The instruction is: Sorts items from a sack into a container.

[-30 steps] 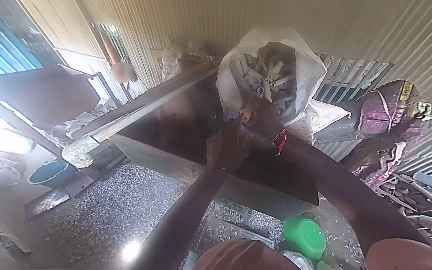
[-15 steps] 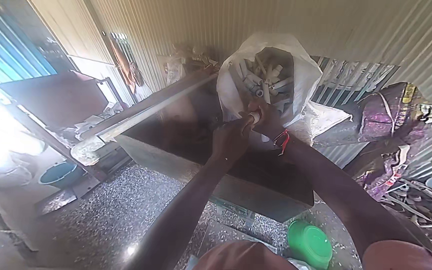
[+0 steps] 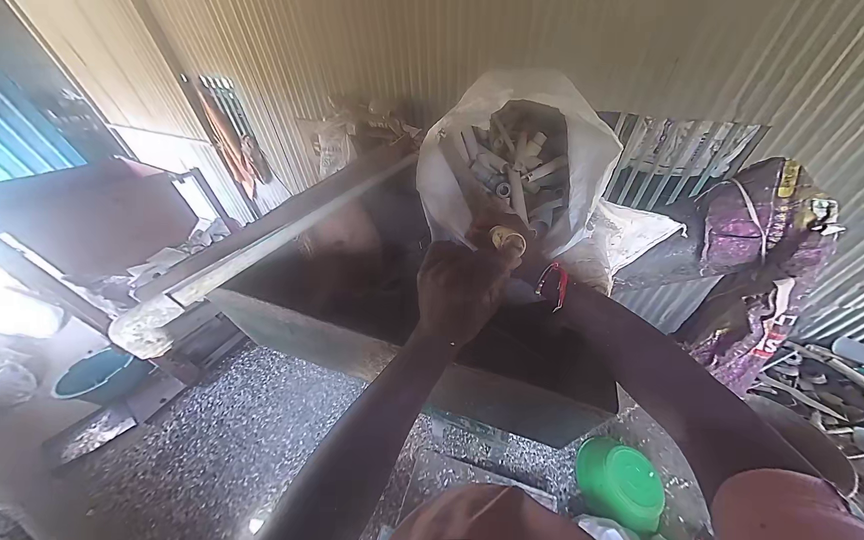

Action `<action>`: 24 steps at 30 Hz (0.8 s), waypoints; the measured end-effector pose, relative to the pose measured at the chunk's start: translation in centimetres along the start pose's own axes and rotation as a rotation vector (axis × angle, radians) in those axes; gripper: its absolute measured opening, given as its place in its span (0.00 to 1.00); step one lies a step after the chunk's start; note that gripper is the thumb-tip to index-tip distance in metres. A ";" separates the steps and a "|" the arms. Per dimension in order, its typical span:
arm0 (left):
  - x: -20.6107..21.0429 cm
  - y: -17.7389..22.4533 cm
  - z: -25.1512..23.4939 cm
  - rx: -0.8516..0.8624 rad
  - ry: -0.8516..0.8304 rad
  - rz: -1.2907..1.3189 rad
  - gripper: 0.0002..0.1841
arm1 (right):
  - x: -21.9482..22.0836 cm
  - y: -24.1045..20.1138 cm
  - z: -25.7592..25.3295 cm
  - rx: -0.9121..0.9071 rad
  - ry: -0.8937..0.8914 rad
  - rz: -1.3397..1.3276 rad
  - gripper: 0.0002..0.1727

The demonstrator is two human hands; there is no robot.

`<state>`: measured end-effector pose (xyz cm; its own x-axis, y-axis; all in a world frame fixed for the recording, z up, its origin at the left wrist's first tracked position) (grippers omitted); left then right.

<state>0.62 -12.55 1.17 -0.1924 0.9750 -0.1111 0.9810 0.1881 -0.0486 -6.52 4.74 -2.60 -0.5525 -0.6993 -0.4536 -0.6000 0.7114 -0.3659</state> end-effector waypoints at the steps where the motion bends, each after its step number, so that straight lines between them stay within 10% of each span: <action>1: -0.1 -0.1 -0.1 -0.010 0.015 0.005 0.05 | 0.5 1.1 0.2 0.007 -0.016 0.003 0.10; 8: 0.5 -2.5 -2.2 -0.128 -0.133 -0.010 0.26 | 0.3 1.2 0.2 0.013 -0.027 0.007 0.15; 12: 2.5 -3.2 -2.5 -0.103 -0.338 0.116 0.21 | -0.3 -3.6 0.2 0.230 -0.127 0.055 0.33; 18: 2.9 -12.9 0.2 -0.860 -0.258 0.666 0.17 | -1.0 -2.9 1.0 0.356 -0.310 -0.718 0.48; 24: 5.0 -13.5 3.8 -1.129 -0.203 1.208 0.16 | -3.4 -12.8 -1.8 0.056 -0.186 0.043 0.43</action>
<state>-13.63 -10.69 -2.51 0.7292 0.5999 0.3292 0.0645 -0.5392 0.8397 1.97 -2.12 5.12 -0.4575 -0.6469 -0.6101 -0.5421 0.7468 -0.3853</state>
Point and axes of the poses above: each hand's wrist, its own z-axis away from the middle knuckle, its own x-axis out of the palm, y = z × x, the point moved 10 cm from there along -z, towards the middle knuckle, and after that the axes turned 1 degree about y, right-handed, at the moved point
